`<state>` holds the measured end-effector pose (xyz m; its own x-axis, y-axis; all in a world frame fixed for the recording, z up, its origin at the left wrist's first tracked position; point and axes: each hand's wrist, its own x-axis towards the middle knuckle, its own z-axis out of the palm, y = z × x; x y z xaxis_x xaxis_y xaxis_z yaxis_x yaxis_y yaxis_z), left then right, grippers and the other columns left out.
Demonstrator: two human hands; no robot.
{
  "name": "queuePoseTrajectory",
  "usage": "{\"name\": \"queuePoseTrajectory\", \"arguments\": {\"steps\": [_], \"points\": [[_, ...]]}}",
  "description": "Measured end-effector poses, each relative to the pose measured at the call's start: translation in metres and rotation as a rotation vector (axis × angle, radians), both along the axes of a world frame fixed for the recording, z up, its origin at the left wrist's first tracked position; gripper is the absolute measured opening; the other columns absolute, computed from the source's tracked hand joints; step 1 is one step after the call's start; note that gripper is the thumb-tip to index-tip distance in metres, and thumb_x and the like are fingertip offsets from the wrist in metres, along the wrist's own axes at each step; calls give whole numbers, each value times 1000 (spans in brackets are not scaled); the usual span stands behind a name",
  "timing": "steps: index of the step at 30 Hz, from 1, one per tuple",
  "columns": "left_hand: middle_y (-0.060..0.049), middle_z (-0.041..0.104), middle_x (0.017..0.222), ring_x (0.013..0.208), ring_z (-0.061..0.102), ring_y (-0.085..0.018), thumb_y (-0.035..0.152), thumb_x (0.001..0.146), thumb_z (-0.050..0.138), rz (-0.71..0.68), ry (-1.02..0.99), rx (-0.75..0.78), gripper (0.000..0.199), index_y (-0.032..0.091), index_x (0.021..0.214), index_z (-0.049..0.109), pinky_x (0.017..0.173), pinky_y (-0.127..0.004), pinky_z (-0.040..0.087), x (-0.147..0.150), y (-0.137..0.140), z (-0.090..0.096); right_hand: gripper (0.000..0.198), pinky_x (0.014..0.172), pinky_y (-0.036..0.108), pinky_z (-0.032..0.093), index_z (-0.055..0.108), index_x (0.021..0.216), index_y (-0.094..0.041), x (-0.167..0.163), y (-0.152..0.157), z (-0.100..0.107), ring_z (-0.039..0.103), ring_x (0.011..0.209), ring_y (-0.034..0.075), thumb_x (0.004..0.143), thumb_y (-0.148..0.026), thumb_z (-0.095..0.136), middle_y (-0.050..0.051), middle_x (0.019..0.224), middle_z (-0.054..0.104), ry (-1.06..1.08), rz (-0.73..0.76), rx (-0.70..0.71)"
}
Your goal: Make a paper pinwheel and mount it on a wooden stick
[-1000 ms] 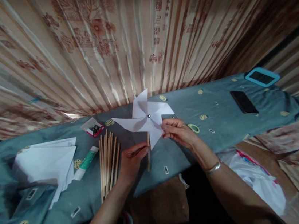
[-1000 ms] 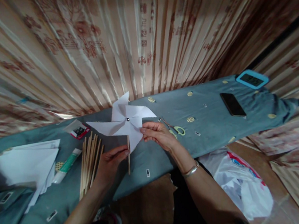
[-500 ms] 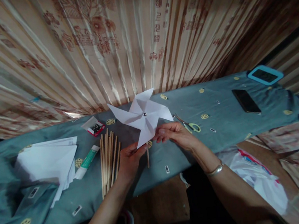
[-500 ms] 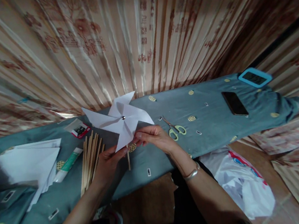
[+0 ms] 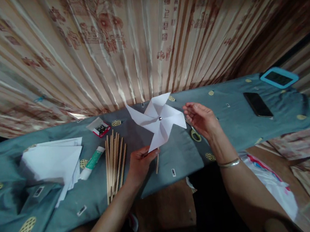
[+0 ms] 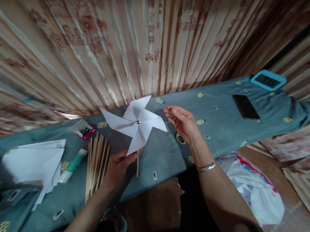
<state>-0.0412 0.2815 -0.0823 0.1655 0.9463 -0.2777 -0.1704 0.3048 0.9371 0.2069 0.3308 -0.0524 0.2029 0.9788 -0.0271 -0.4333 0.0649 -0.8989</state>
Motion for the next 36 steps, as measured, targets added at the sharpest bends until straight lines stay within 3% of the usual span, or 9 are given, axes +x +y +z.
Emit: {"name": "queuePoseTrajectory", "arguments": {"steps": [3, 9, 16, 23, 28, 36], "points": [[-6, 78, 77, 77, 70, -22, 33, 58, 86, 8, 7, 9, 23, 17, 74, 80, 79, -33, 53, 1, -1, 0, 34, 66, 16, 54, 78, 84, -22, -8, -1, -1, 70, 75, 10, 61, -43, 90, 1, 84, 79, -55, 40, -31], [-5, 79, 79, 78, 71, -23, 31, 59, 84, 21, 15, 20, 22, 18, 77, 81, 81, -35, 54, 0, 0, -1, 34, 57, 21, 51, 78, 79, -23, -20, -3, -1, 63, 58, 10, 57, -44, 91, -1, 68, 74, -107, 100, -44], [-7, 80, 87, 87, 72, -23, 29, 59, 82, 48, 19, 24, 22, 19, 80, 81, 92, -38, 53, -1, 3, 0, 37, 52, 19, 48, 77, 72, -22, -25, -5, -2, 57, 53, 8, 52, -49, 93, -2, 61, 69, -99, 145, -106], [-7, 79, 79, 78, 72, -23, 30, 56, 83, 88, 8, 25, 22, 20, 76, 81, 86, -39, 55, 0, 6, 4, 36, 52, 17, 48, 75, 67, -20, -32, -9, 3, 55, 52, 6, 54, -48, 92, -4, 59, 65, -84, 247, -113], [-6, 79, 76, 75, 72, -23, 32, 51, 87, 104, -9, -10, 24, 21, 72, 80, 83, -38, 56, 1, 7, 8, 34, 55, 15, 49, 76, 67, -19, -35, -11, 1, 58, 54, 5, 55, -47, 92, -3, 60, 68, -96, 325, -134], [-8, 79, 82, 83, 73, -25, 35, 53, 88, 110, 21, -1, 29, 19, 76, 80, 89, -40, 55, 0, 6, 7, 37, 56, 17, 50, 76, 69, -18, -41, -16, 0, 64, 57, 7, 59, -50, 89, -1, 64, 72, -124, 435, -169]]}}
